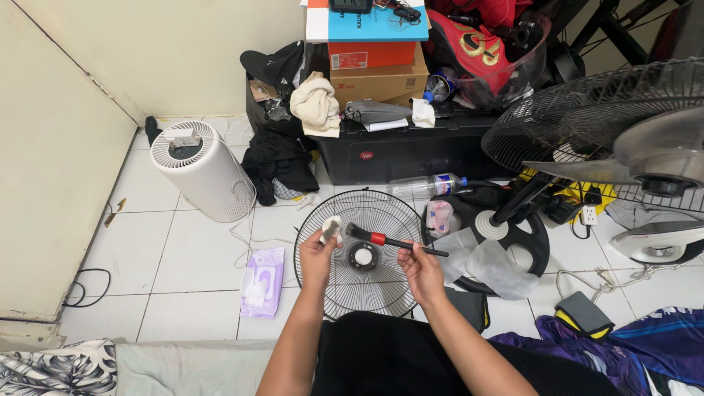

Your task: The person removes the front grill of a standing fan and uses a brush to clean the fan blades and grill. They wipe the brush with a tissue and continue cleaning the grill.

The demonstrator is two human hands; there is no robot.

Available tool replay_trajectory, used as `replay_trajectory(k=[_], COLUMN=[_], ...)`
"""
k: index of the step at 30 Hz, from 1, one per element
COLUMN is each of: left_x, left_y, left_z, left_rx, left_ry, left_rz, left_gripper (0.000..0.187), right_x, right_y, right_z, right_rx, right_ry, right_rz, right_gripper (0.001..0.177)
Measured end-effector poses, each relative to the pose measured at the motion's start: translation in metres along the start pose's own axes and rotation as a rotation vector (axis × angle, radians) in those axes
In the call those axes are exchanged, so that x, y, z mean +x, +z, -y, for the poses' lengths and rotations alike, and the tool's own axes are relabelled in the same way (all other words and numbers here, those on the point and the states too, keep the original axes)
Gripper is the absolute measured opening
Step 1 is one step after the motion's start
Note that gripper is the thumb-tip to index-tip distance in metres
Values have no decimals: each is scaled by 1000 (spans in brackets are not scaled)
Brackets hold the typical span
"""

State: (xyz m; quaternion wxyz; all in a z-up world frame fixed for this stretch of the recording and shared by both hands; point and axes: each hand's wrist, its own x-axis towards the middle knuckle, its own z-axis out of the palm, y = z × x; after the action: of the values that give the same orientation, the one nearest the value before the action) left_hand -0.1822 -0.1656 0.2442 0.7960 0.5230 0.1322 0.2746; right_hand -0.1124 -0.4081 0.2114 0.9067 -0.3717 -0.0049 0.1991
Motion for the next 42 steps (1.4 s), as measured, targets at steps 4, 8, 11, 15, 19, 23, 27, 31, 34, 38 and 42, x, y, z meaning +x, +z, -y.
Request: replay_trajectory(k=[4,8,11,15,19,23,27,31,34,38,42], left_x=[2,21,41,69,99,139,173,199,203,181,131], left_y=[-9,-35,-72,-126,-162,-174,-173,-172,-175,-189,-207], left_z=[16,45,73,104,129,150,172,185,190,184,170], left_rx=[187,130,124,215,306,491,708,696,619,705,598], left_ry=[41,35,5,-72,-173,-163,-199,-256,-213,-430,-669], left_rz=[9,-88,-192,-335,-442,-506,-539,-400,-305,-250,-82], left_gripper=[14,16,20,27,33,36,40,49,62,63,67], right_x=[4,11,12,13,19,31,52,68,75,75,67], right_y=[-7,-32,-43,-58,-74,-85,-92,-94,-95,-98,-101], right_z=[-8,-14,-7,0,-4,-12,-18,-22,-20,-21,-20], right_rx=[-45,19,46,33,14,-12,-10,-28,-50,-44,-20], right_ry=[31,65,107,120,133,151,166,164,156,142,144], right_rz=[-8,-31,-152,-210,-245,-276,-319,-368,-375,-354,-354], right_gripper=[29,28,25,27,28,27,27,28,31,33,31])
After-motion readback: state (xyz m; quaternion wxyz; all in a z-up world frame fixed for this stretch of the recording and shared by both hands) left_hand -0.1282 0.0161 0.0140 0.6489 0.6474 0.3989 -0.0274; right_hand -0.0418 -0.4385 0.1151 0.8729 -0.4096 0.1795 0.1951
